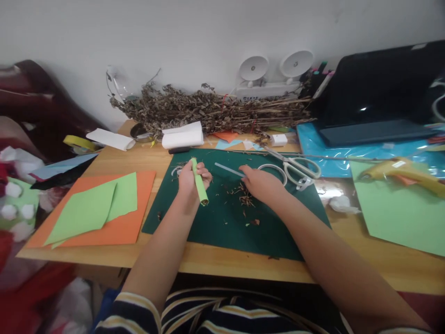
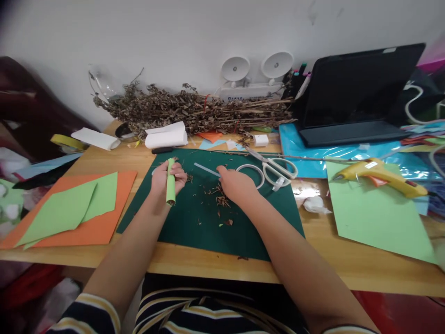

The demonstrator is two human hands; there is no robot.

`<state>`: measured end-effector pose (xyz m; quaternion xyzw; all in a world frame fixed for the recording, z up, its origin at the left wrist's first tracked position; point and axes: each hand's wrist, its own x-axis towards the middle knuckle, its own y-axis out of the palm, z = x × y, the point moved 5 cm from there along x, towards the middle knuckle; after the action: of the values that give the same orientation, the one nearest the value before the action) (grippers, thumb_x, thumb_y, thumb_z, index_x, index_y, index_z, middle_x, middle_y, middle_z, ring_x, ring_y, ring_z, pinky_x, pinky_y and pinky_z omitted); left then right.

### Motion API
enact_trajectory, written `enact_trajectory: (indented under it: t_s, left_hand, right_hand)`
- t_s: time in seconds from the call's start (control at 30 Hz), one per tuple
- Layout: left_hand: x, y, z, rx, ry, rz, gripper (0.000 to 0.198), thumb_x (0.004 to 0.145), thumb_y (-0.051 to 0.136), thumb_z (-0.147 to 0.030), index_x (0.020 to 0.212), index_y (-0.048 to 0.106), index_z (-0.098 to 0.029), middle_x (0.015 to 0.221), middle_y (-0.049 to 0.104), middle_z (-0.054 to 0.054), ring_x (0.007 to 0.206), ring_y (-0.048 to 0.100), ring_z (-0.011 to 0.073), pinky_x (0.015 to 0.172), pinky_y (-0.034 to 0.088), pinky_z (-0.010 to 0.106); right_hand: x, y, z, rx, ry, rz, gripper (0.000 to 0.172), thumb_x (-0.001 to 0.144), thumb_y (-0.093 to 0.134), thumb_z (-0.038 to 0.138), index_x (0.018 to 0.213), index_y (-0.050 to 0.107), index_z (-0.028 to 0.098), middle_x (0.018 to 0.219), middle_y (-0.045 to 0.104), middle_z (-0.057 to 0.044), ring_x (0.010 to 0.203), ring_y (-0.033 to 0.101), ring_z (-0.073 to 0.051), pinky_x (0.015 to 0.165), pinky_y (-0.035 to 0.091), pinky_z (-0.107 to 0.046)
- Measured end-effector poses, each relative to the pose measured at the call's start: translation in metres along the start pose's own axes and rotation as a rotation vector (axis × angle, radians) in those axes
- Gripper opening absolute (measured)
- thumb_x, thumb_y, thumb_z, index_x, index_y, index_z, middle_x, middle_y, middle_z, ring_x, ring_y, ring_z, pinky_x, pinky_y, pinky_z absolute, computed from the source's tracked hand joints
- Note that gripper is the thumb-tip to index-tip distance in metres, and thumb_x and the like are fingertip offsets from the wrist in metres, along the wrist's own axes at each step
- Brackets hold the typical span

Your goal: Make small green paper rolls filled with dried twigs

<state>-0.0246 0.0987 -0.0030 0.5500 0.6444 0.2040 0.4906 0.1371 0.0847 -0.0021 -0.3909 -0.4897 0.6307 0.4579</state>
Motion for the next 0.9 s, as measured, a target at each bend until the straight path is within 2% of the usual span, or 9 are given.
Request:
enact_trajectory:
  t_s: [0.1, 0.17, 0.3, 0.4, 0.5, 0.63, 0.9]
  left_hand:
    - [0.001, -0.003, -0.001, -0.019, 0.024, -0.014, 0.022, 0.086, 0.026, -0.023, 0.067, 0.033, -0.016, 0.048, 0.036, -0.006, 0.031, 0.033, 0.0014, 0.034, 0.029, 0.013]
    - [0.002, -0.004, -0.002, -0.023, 0.032, -0.017, 0.020, 0.086, 0.028, -0.023, 0.067, 0.033, -0.016, 0.049, 0.037, -0.006, 0.031, 0.034, 0.0011, 0.034, 0.030, 0.013]
    - [0.003, -0.005, -0.002, -0.003, 0.050, -0.025, 0.019, 0.085, 0.030, -0.021, 0.068, 0.034, -0.016, 0.049, 0.037, -0.006, 0.031, 0.035, 0.0008, 0.034, 0.031, 0.012]
    - [0.003, -0.005, 0.000, -0.005, 0.048, -0.038, 0.022, 0.086, 0.027, -0.023, 0.067, 0.034, -0.016, 0.049, 0.037, -0.006, 0.031, 0.034, 0.0005, 0.033, 0.030, 0.012]
    - [0.002, -0.004, 0.004, 0.031, 0.049, -0.065, 0.023, 0.087, 0.026, -0.024, 0.067, 0.034, -0.015, 0.049, 0.038, -0.006, 0.031, 0.034, 0.0004, 0.033, 0.030, 0.012]
    - [0.000, -0.003, 0.006, 0.128, 0.138, -0.126, 0.017, 0.085, 0.028, -0.023, 0.070, 0.034, -0.017, 0.050, 0.039, -0.006, 0.031, 0.034, 0.0019, 0.035, 0.030, 0.013]
    - [-0.002, -0.004, 0.005, 0.220, 0.264, -0.183, 0.011, 0.083, 0.032, -0.024, 0.073, 0.034, -0.019, 0.050, 0.040, -0.007, 0.032, 0.035, 0.0031, 0.037, 0.030, 0.015]
  right_hand:
    - [-0.004, -0.005, 0.005, -0.022, -0.042, -0.021, 0.030, 0.081, 0.037, 0.026, 0.108, 0.046, 0.018, 0.096, 0.057, -0.012, 0.081, 0.055, -0.022, 0.060, 0.039, -0.028]
    - [-0.010, -0.010, 0.015, 0.028, -0.129, -0.072, 0.028, 0.081, 0.039, 0.028, 0.105, 0.049, 0.017, 0.098, 0.056, -0.011, 0.088, 0.053, -0.022, 0.067, 0.040, -0.029]
    - [-0.030, -0.018, 0.046, 0.426, -0.376, -0.170, 0.023, 0.080, 0.044, 0.031, 0.095, 0.054, 0.016, 0.085, 0.059, -0.005, 0.078, 0.054, -0.013, 0.070, 0.041, -0.024]
    - [-0.042, -0.016, 0.063, 0.621, -0.445, -0.179, 0.020, 0.079, 0.047, 0.031, 0.090, 0.055, 0.016, 0.079, 0.059, -0.003, 0.070, 0.053, -0.010, 0.066, 0.041, -0.021]
    - [-0.047, -0.013, 0.070, 0.681, -0.460, -0.169, 0.017, 0.078, 0.048, 0.030, 0.085, 0.055, 0.016, 0.074, 0.058, -0.002, 0.068, 0.052, -0.010, 0.064, 0.040, -0.022]
    - [-0.046, -0.013, 0.068, 0.691, -0.445, -0.182, 0.016, 0.079, 0.046, 0.029, 0.079, 0.055, 0.016, 0.070, 0.057, -0.001, 0.065, 0.050, -0.010, 0.061, 0.038, -0.021]
    - [-0.044, -0.014, 0.063, 0.641, -0.406, -0.175, 0.015, 0.078, 0.046, 0.028, 0.080, 0.055, 0.016, 0.072, 0.056, -0.002, 0.065, 0.049, -0.010, 0.060, 0.037, -0.021]
